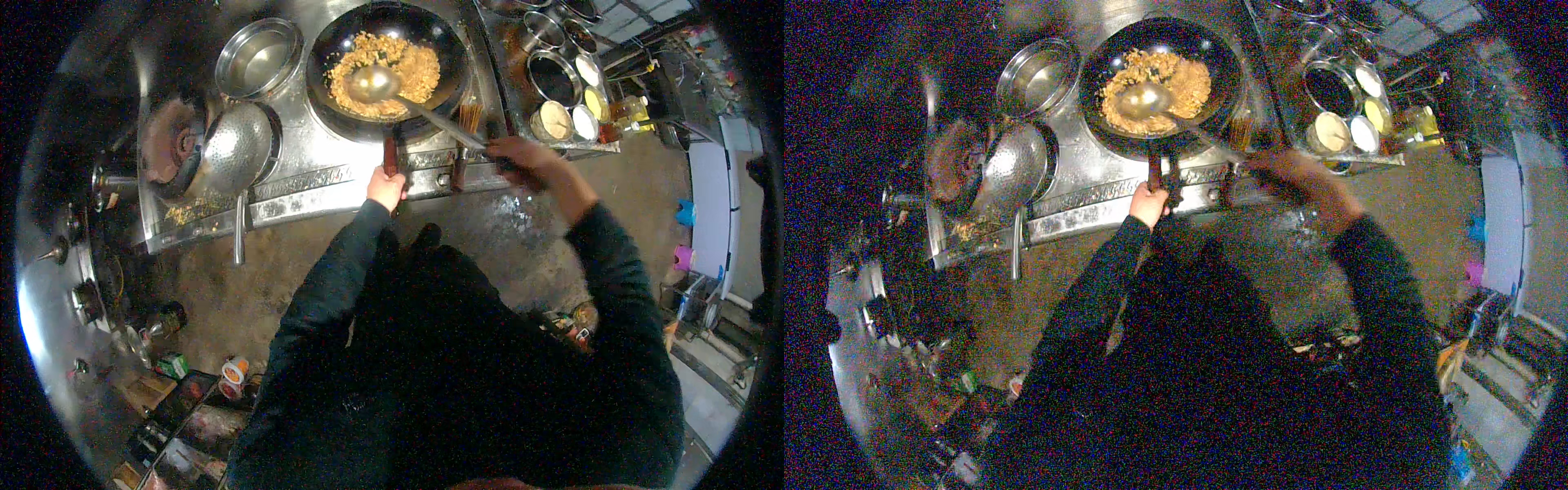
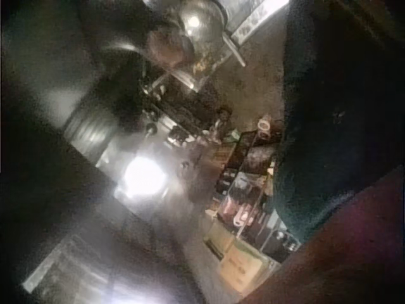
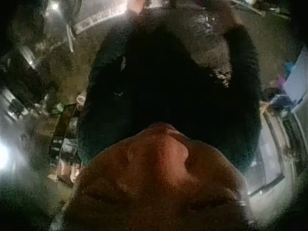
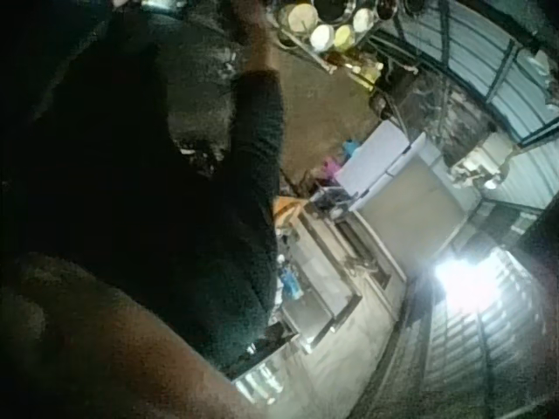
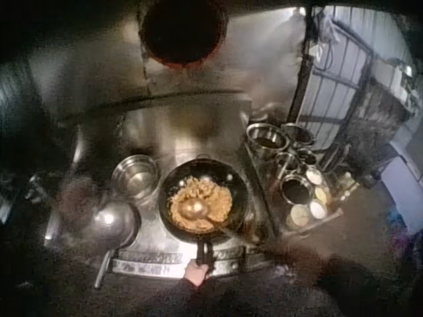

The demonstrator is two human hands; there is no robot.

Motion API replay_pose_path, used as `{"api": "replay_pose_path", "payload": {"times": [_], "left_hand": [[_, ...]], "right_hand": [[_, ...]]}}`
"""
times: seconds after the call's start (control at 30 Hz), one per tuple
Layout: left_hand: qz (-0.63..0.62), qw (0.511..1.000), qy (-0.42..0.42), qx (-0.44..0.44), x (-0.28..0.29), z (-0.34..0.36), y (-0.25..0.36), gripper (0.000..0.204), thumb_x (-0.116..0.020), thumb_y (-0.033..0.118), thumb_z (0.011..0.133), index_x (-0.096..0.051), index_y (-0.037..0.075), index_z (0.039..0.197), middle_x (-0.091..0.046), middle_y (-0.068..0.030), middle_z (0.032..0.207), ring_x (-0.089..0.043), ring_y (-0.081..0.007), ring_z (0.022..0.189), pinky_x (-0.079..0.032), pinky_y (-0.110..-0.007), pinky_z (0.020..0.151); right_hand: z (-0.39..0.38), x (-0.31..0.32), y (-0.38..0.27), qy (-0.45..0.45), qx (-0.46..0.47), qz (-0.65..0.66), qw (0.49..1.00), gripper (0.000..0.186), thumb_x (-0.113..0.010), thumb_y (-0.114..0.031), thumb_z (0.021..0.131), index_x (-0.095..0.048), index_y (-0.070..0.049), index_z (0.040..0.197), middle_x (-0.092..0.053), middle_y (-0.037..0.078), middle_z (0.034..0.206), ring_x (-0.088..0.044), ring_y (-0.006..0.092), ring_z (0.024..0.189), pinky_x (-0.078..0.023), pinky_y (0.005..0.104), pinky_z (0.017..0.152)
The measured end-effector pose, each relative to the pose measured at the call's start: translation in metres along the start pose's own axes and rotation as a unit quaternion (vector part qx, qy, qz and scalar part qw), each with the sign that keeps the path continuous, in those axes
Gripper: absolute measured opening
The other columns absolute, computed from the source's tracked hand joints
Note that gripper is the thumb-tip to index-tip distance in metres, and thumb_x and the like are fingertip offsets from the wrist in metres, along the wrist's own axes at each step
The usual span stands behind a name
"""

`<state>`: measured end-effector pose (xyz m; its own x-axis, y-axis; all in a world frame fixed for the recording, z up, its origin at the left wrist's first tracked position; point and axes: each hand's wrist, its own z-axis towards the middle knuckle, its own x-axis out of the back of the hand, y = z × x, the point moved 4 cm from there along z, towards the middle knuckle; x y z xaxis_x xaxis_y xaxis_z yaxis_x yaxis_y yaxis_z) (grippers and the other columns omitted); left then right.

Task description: The person stir-fries rice in a wok using a ladle and spatula, adding ingredients from nearby containers and continuously mixing the contents over a gas burner.

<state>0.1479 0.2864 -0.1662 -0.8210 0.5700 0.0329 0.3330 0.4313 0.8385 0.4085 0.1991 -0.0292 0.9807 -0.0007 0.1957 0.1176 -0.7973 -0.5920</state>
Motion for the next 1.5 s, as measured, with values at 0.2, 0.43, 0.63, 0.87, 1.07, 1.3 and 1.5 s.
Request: {"api": "replay_pose_path", "payload": {"times": [0.2, 0.43, 0.63, 0.87, 1.07, 1.3, 1.5], "left_hand": [[-0.076, 0.997, -0.001, 0.006, -0.012, -0.064, 0.015, 0.007, -0.054, 0.006, 0.078, -0.051, 0.001, 0.080, -0.050, -0.0041, 0.059, -0.047, -0.0142, 0.044, -0.039, -0.029, 0.043], [0.011, 0.996, 0.081, 0.036, -0.032, -0.117, 0.006, 0.013, -0.053, 0.012, 0.076, -0.056, 0.000, 0.078, -0.052, -0.0054, 0.053, -0.052, -0.0169, 0.043, -0.040, -0.032, 0.042], [0.014, 0.994, 0.068, -0.081, -0.033, -0.089, 0.006, 0.010, -0.051, 0.009, 0.077, -0.054, -0.001, 0.078, -0.053, -0.0052, 0.053, -0.053, -0.0164, 0.044, -0.041, -0.033, 0.042], [0.082, 0.993, 0.070, -0.047, -0.034, -0.080, -0.001, 0.018, -0.052, 0.015, 0.081, -0.056, -0.001, 0.074, -0.056, -0.0085, 0.053, -0.055, -0.0183, 0.045, -0.042, -0.035, 0.044], [0.026, 0.999, 0.021, 0.020, -0.034, -0.136, -0.008, 0.011, -0.052, 0.012, 0.077, -0.052, 0.001, 0.078, -0.050, -0.0062, 0.052, -0.053, -0.0181, 0.043, -0.042, -0.033, 0.043], [0.278, 0.946, 0.008, -0.169, -0.034, -0.079, -0.005, 0.021, -0.052, 0.016, 0.079, -0.055, 0.001, 0.066, -0.055, -0.0071, 0.053, -0.054, -0.0191, 0.045, -0.041, -0.034, 0.046], [-0.018, 1.000, 0.022, 0.006, -0.054, -0.092, -0.049, 0.028, -0.050, 0.000, 0.077, -0.044, -0.004, 0.104, -0.050, -0.0098, 0.064, -0.055, -0.0198, 0.046, -0.044, -0.032, 0.043]], "right_hand": [[0.005, 0.034, 0.008, -0.076, 0.139, 0.028, 0.987, 0.018, -0.055, -0.026, 0.092, -0.059, -0.009, 0.097, -0.058, 0.002, 0.069, -0.052, 0.0093, 0.051, -0.043, 0.0224, 0.043], [-0.028, 0.066, 0.025, -0.112, 0.017, -0.075, 0.991, 0.023, -0.055, -0.029, 0.091, -0.063, -0.008, 0.098, -0.054, -0.002, 0.063, -0.050, 0.0078, 0.051, -0.039, 0.0225, 0.045], [-0.027, 0.039, 0.036, -0.117, 0.108, 0.012, 0.987, 0.023, -0.049, -0.023, 0.091, -0.064, -0.008, 0.098, -0.054, -0.001, 0.063, -0.046, 0.0086, 0.047, -0.036, 0.0228, 0.041], [-0.038, 0.019, -0.020, -0.023, 0.160, -0.195, 0.968, 0.024, -0.049, -0.024, 0.091, -0.062, -0.005, 0.086, -0.062, 0.010, 0.070, -0.057, 0.0201, 0.054, -0.047, 0.0348, 0.051], [-0.077, 0.047, 0.003, 0.170, 0.225, -0.510, 0.813, 0.024, -0.060, -0.022, 0.083, -0.057, -0.006, 0.100, -0.064, 0.020, 0.080, -0.063, 0.0392, 0.075, -0.050, 0.0454, 0.064], [-0.066, 0.097, 0.005, 0.296, 0.307, -0.620, 0.659, 0.024, -0.054, -0.024, 0.085, -0.061, -0.001, 0.083, -0.063, 0.022, 0.080, -0.062, 0.0397, 0.076, -0.051, 0.0477, 0.067], [-0.098, 0.084, 0.026, 0.256, 0.212, -0.526, 0.783, 0.017, -0.055, -0.015, 0.082, -0.056, 0.001, 0.088, -0.062, 0.024, 0.082, -0.060, 0.0412, 0.082, -0.049, 0.0482, 0.070]]}}
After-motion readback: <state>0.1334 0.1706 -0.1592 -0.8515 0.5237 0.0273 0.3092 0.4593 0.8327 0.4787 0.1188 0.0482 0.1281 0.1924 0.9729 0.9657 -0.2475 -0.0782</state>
